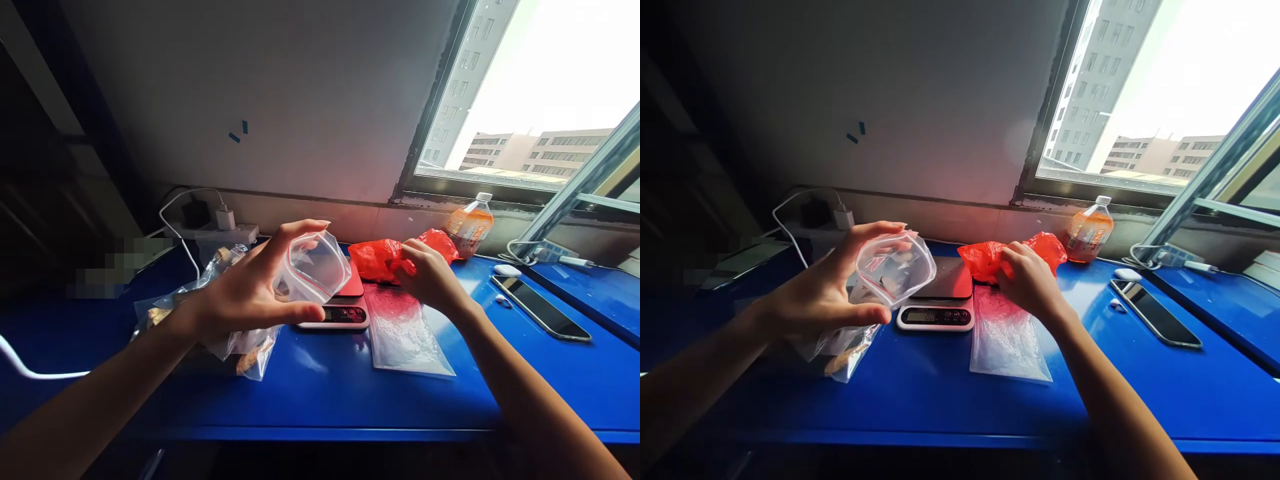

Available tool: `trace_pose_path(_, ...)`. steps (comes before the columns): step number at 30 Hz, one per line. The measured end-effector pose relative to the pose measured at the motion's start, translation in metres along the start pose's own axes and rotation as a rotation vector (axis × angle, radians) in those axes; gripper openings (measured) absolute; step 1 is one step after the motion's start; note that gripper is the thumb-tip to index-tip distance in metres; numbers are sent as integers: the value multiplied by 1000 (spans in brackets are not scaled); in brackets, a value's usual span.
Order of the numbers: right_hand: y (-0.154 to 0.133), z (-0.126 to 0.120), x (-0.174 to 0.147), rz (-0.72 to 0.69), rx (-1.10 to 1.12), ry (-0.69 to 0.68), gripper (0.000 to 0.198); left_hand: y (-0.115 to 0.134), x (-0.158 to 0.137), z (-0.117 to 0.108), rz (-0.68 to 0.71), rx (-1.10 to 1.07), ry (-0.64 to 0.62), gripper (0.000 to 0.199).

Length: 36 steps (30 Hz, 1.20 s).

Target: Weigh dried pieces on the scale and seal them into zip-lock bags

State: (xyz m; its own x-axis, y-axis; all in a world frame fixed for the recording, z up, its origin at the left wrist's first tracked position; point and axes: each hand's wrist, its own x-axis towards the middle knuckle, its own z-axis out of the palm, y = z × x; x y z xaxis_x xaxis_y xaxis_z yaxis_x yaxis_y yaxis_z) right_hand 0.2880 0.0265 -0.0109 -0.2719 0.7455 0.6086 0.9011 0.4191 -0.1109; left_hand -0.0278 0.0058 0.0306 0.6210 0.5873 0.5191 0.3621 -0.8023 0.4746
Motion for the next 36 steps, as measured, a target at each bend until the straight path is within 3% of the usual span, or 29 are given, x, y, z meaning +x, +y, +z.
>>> trace_pose_path(4, -31, -8, -10, 23, 230, 196, 15, 13, 22, 13, 83, -145, 113, 81)
trace_pose_path(7, -63, -11, -25, 217, 717, 268, 14, 27, 41, 20, 101, -210, 298, 64)
trace_pose_path(9, -85, -13, -34, 362, 1173, 161, 26, 37, 55, 24, 154, -224, 410, 55)
trace_pose_path(12, -106, -16, -39, 514, 1758, -155, 54, 47, 73, 33, 208, -269, 485, 48)
trace_pose_path(13, -109, -17, -40, 558, 1872, -212, 58, 50, 78, 37, 212, -284, 495, 47)
trace_pose_path(15, -110, -20, -41, 645, 1980, -198, 56, 54, 87, 45, 231, -310, 528, 47)
trace_pose_path(21, -109, -24, -52, 797, 2029, -102, 38, 63, 105, 64, 337, -355, 594, 50)
trace_pose_path(26, -86, -37, -57, 738, 1920, 449, 15, 46, 95, 76, 307, -258, 411, 61)
trace_pose_path(28, -65, -44, -58, 691, 1788, 630, 9, 31, 85, 87, 250, -118, 326, 66)
trace_pose_path(30, -43, -49, -60, 647, 1561, 743, 6, 15, 75, 101, 216, 160, 207, 73)
trace_pose_path(33, -15, -49, -66, 595, 1146, 829, 14, -1, 75, 119, 168, 512, 36, 49)
trace_pose_path(36, 2, -43, -73, 570, 881, 858, 35, -6, 93, 120, 79, 460, 19, 27)
